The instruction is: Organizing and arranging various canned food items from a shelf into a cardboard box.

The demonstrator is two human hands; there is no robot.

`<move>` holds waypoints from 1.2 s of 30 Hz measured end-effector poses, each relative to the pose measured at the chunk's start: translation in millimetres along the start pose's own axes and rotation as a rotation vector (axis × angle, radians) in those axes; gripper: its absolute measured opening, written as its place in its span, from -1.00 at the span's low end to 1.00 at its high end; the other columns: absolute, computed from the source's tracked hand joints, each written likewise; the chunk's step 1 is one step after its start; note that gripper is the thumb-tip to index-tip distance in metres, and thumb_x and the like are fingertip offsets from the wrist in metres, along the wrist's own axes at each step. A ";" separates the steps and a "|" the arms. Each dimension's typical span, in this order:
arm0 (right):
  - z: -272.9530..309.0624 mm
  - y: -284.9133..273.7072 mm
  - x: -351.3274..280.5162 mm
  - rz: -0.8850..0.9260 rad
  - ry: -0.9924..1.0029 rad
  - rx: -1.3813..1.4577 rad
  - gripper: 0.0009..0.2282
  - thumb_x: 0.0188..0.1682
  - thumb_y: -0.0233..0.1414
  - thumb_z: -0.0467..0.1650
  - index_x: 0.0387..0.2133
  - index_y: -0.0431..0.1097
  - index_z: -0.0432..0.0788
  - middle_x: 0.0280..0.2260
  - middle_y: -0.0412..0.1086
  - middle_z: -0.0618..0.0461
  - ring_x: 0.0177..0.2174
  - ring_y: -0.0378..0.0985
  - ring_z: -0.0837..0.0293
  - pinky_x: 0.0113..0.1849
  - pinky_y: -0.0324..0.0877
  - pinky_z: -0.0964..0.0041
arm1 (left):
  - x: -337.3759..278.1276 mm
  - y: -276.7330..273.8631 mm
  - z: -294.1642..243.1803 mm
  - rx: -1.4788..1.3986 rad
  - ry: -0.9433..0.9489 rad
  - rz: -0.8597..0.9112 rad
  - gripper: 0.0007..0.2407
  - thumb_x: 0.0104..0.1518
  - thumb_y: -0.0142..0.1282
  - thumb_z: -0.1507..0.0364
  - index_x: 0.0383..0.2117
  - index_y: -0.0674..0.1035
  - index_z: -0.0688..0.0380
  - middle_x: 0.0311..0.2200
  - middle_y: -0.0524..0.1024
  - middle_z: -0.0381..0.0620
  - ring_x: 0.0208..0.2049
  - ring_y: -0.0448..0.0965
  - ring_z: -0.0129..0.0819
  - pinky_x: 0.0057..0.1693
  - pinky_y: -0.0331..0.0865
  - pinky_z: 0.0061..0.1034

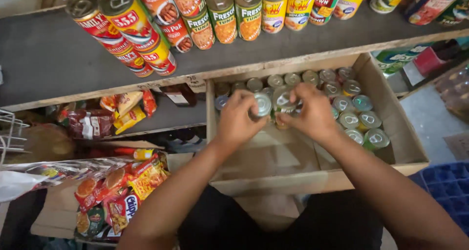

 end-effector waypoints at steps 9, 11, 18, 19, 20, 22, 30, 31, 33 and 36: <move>-87.7 97.3 -42.0 0.436 0.206 -0.158 -0.39 -0.45 0.37 -0.31 -0.10 0.25 -0.13 -0.14 0.41 -0.18 -0.10 0.49 -0.22 -0.13 0.41 -0.08 | -59.4 105.4 62.7 0.065 -0.341 0.462 -0.61 -0.36 0.41 0.39 -0.32 0.55 0.04 -0.23 0.48 0.06 -0.18 0.53 0.09 -0.10 0.43 -0.10; -99.3 96.6 -49.7 0.463 0.202 -0.197 -0.37 -0.45 0.37 -0.32 -0.08 0.23 -0.13 -0.12 0.41 -0.18 -0.09 0.48 -0.22 -0.13 0.41 -0.09 | -66.1 125.8 64.1 0.057 -0.335 0.502 -0.60 -0.31 0.41 0.38 -0.26 0.53 0.03 -0.19 0.49 0.04 -0.15 0.54 0.09 -0.08 0.44 -0.10; -149.7 89.3 -58.0 0.569 0.154 -0.563 -0.46 -0.36 0.33 -0.34 -0.07 0.29 -0.07 -0.14 0.43 -0.09 -0.08 0.50 -0.14 -0.13 0.45 -0.07 | -81.0 213.6 72.8 0.171 -0.314 0.616 -0.27 -0.33 0.49 0.37 0.09 0.36 0.09 0.00 0.41 0.10 -0.09 0.54 0.15 -0.08 0.44 -0.02; -150.8 84.9 -56.7 0.570 0.159 -0.564 -0.46 -0.36 0.33 -0.34 -0.07 0.29 -0.07 -0.14 0.43 -0.09 -0.08 0.50 -0.14 -0.13 0.45 -0.07 | -81.8 219.6 69.8 0.168 -0.312 0.619 -0.27 -0.33 0.49 0.37 0.09 0.36 0.09 0.00 0.41 0.10 -0.09 0.54 0.15 -0.08 0.44 -0.02; -148.5 79.7 -53.4 0.548 0.125 -0.602 -0.48 -0.35 0.32 -0.35 -0.07 0.30 -0.06 -0.16 0.44 -0.08 -0.09 0.49 -0.13 -0.14 0.45 -0.06 | -79.9 223.0 64.0 0.121 -0.289 0.586 -0.33 -0.33 0.49 0.40 0.05 0.41 0.08 0.00 0.43 0.08 -0.07 0.54 0.14 -0.04 0.46 -0.05; -150.4 74.2 -50.7 0.525 0.096 -0.640 -0.49 -0.34 0.31 -0.35 -0.07 0.31 -0.06 -0.17 0.44 -0.08 -0.09 0.49 -0.12 -0.15 0.45 -0.05 | -78.5 230.6 56.3 0.073 -0.264 0.556 -0.38 -0.32 0.48 0.44 0.00 0.45 0.07 0.00 0.44 0.06 -0.05 0.55 0.13 -0.01 0.47 -0.07; -155.5 71.3 -49.7 0.435 0.132 -0.649 -0.29 -0.50 0.40 -0.29 0.02 0.29 -0.06 -0.12 0.37 -0.09 -0.08 0.46 -0.12 -0.15 0.44 -0.03 | -68.1 222.0 34.2 0.191 -0.164 0.529 -0.37 -0.28 0.48 0.39 0.07 0.48 -0.01 -0.03 0.43 0.00 0.00 0.48 0.06 -0.04 0.50 -0.14; -156.5 71.8 -52.0 0.433 0.134 -0.649 -0.29 -0.50 0.40 -0.29 0.02 0.29 -0.06 -0.12 0.37 -0.09 -0.08 0.46 -0.12 -0.15 0.44 -0.03 | -69.5 222.8 34.7 0.191 -0.161 0.530 -0.37 -0.28 0.48 0.39 0.07 0.48 -0.01 -0.03 0.43 0.00 0.00 0.48 0.06 -0.04 0.50 -0.14; -158.1 72.7 -54.4 0.416 0.138 -0.686 -0.30 -0.47 0.40 -0.27 0.03 0.29 -0.03 -0.12 0.38 -0.05 -0.07 0.46 -0.09 -0.16 0.43 -0.03 | -71.9 225.1 30.0 0.302 -0.050 0.550 -0.37 -0.24 0.45 0.32 0.09 0.48 0.00 -0.02 0.43 -0.01 0.00 0.47 0.02 -0.10 0.52 -0.14; -155.8 68.1 -52.7 0.417 0.184 -0.682 -0.35 -0.43 0.39 -0.25 0.00 0.30 -0.02 -0.12 0.38 -0.01 -0.05 0.45 -0.06 -0.13 0.40 -0.05 | -76.3 229.0 29.8 0.339 0.025 0.498 -0.39 -0.19 0.42 0.24 0.09 0.48 0.05 -0.03 0.43 0.05 -0.02 0.48 0.05 -0.16 0.54 -0.16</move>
Point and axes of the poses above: each hand's wrist, its own x-axis towards the middle knuckle, its own y-axis out of the palm, z = x × y, the point moved 10 cm from there along x, towards the middle knuckle
